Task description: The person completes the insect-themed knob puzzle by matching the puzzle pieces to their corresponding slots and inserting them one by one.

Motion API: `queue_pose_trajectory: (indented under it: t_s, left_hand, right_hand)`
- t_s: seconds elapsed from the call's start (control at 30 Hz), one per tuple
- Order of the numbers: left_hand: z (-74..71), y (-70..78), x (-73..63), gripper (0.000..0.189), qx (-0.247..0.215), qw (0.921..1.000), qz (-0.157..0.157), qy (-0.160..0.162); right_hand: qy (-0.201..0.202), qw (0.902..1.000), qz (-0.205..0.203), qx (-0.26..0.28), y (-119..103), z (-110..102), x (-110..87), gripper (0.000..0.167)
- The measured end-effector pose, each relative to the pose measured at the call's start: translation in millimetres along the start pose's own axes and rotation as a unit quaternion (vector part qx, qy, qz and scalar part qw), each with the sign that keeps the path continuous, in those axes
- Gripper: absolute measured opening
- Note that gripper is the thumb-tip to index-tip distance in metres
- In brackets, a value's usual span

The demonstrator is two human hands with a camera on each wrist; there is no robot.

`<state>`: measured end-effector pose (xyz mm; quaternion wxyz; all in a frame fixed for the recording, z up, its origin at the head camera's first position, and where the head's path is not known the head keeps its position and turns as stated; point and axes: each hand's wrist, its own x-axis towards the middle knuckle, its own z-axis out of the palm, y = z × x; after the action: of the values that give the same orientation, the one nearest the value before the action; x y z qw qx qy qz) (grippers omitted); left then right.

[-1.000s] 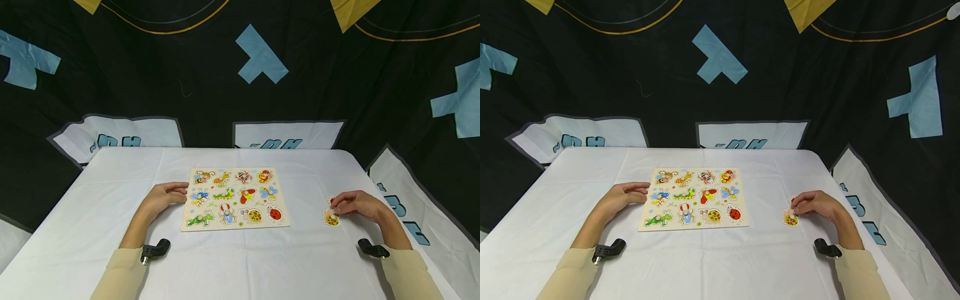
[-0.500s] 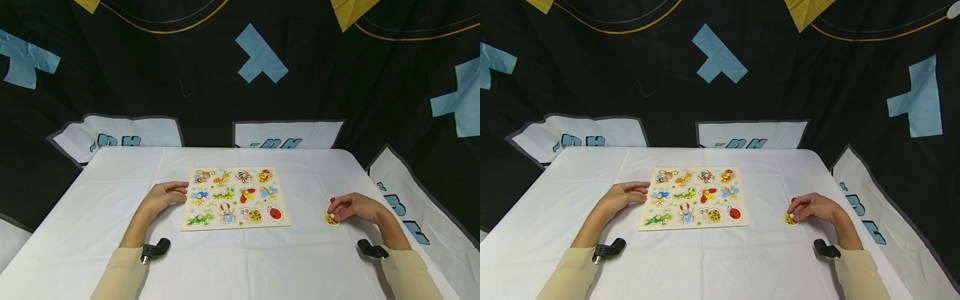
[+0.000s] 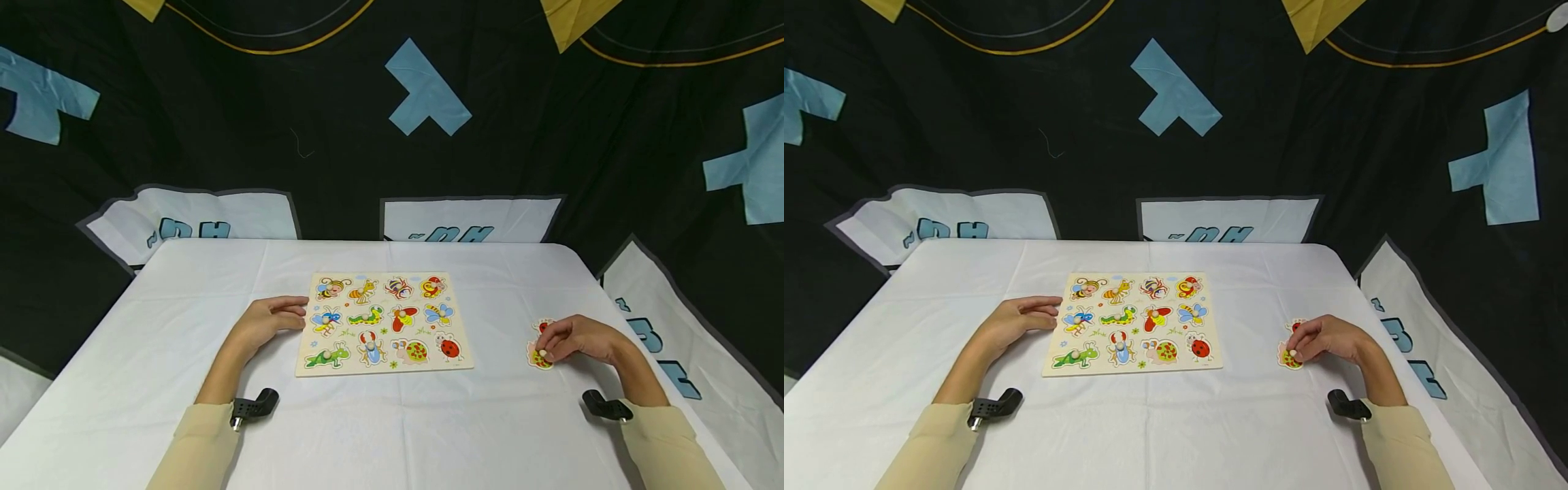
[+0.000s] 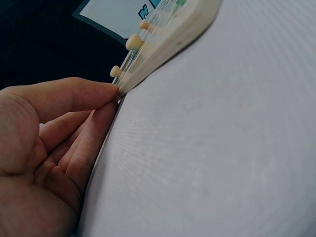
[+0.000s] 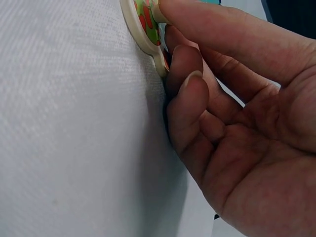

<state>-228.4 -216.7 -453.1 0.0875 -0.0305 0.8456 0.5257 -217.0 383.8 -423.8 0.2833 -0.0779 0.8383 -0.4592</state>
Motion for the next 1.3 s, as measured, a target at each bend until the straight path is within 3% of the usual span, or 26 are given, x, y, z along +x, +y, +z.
queue_pose_trajectory:
  t_s: [0.83,1.3]
  left_hand:
    - [0.1,-1.8,0.4,0.056,0.006,1.0000,-0.001,0.000]
    - [-0.9,0.0,0.4,0.057,0.008,1.0000,-0.006,0.001]
  right_hand:
    - [0.009,0.9998,0.014,-0.014,-6,2,2.5,0.030]
    - [0.013,0.9985,0.018,-0.051,-25,6,11.5,0.027]
